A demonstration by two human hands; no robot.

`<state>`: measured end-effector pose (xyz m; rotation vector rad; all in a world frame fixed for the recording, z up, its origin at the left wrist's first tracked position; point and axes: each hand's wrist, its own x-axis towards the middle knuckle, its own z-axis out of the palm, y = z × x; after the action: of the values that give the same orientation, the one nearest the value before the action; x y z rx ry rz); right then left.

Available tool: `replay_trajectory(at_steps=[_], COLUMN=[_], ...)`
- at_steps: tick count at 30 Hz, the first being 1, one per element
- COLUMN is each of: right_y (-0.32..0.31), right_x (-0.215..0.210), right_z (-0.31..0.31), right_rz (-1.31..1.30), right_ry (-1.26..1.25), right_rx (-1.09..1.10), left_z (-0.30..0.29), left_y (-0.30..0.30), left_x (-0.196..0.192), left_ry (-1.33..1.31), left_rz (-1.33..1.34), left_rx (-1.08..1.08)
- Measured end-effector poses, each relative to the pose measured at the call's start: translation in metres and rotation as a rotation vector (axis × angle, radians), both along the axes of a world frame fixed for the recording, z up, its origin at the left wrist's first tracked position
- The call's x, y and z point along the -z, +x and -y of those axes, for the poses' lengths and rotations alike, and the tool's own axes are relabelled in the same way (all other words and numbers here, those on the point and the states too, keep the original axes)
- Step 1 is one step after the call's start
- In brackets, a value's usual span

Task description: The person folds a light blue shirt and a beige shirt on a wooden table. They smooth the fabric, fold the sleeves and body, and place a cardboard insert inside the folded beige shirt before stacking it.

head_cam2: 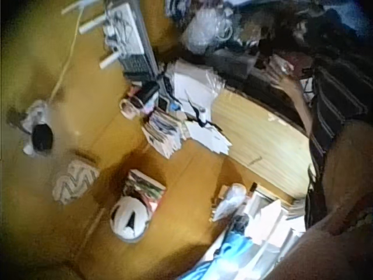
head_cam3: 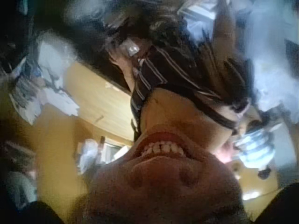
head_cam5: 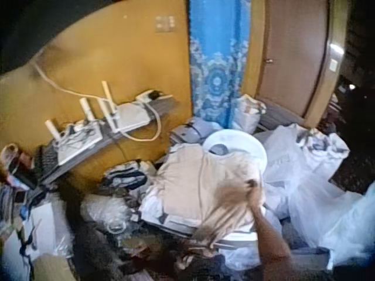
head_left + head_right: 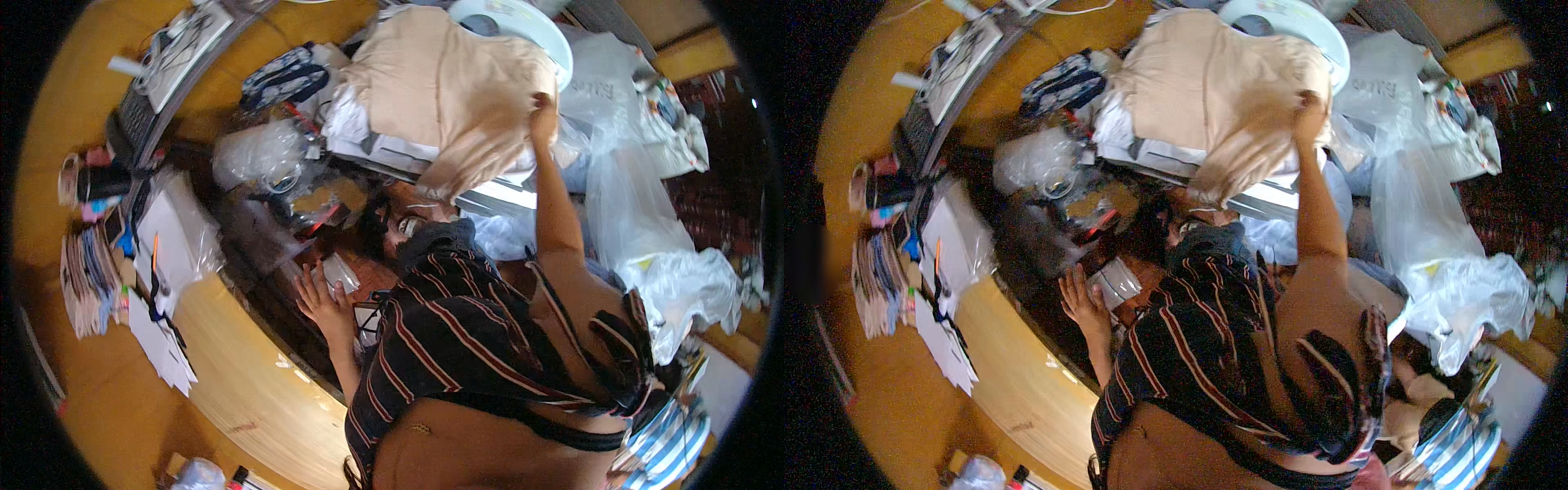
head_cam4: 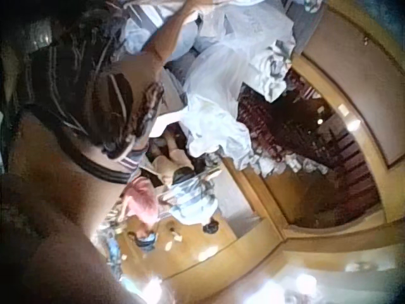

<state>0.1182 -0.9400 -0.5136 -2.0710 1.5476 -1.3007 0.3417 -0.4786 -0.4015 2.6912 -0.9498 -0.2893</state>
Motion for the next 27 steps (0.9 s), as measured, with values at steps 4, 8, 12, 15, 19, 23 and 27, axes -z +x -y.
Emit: replay_trajectory(at_steps=[4, 8, 12, 15, 19, 23, 27], right_y=[-0.088, -0.063, -0.035, 0.035, 0.089, 0.095, 0.142], right_x=[-0.051, -0.053, -0.095, -0.189, -0.271, -0.300, -0.231], right_z=[-0.016, -0.035, -0.018, -0.069, -0.193, -0.203, -0.220], right_rz=[-0.610, -0.887, -0.351, -0.255, -0.545, -0.138, -0.759], right_ry=[0.254, 0.178, 0.555, 0.459, -0.313, -0.222, 0.078], right_rx=[-0.187, -0.239, -0.467, -0.801, -1.461, -1.574, -1.869], left_z=[0.032, 0.070, 0.100, 0.129, 0.141, 0.073, 0.002], left_y=[0.017, 0.013, 0.001, -0.018, -0.028, -0.027, -0.051], left_x=[0.004, -0.004, -0.028, -0.065, -0.099, -0.141, -0.229], left_ry=[-0.065, -0.164, -0.334, -0.601, -0.775, -0.941, -1.180], left_rz=[-0.099, -0.243, -0.386, -0.319, 0.036, -0.226, -0.212], left_rx=[0.208, 0.419, 0.492, 0.384, 0.516, 0.224, -0.014])
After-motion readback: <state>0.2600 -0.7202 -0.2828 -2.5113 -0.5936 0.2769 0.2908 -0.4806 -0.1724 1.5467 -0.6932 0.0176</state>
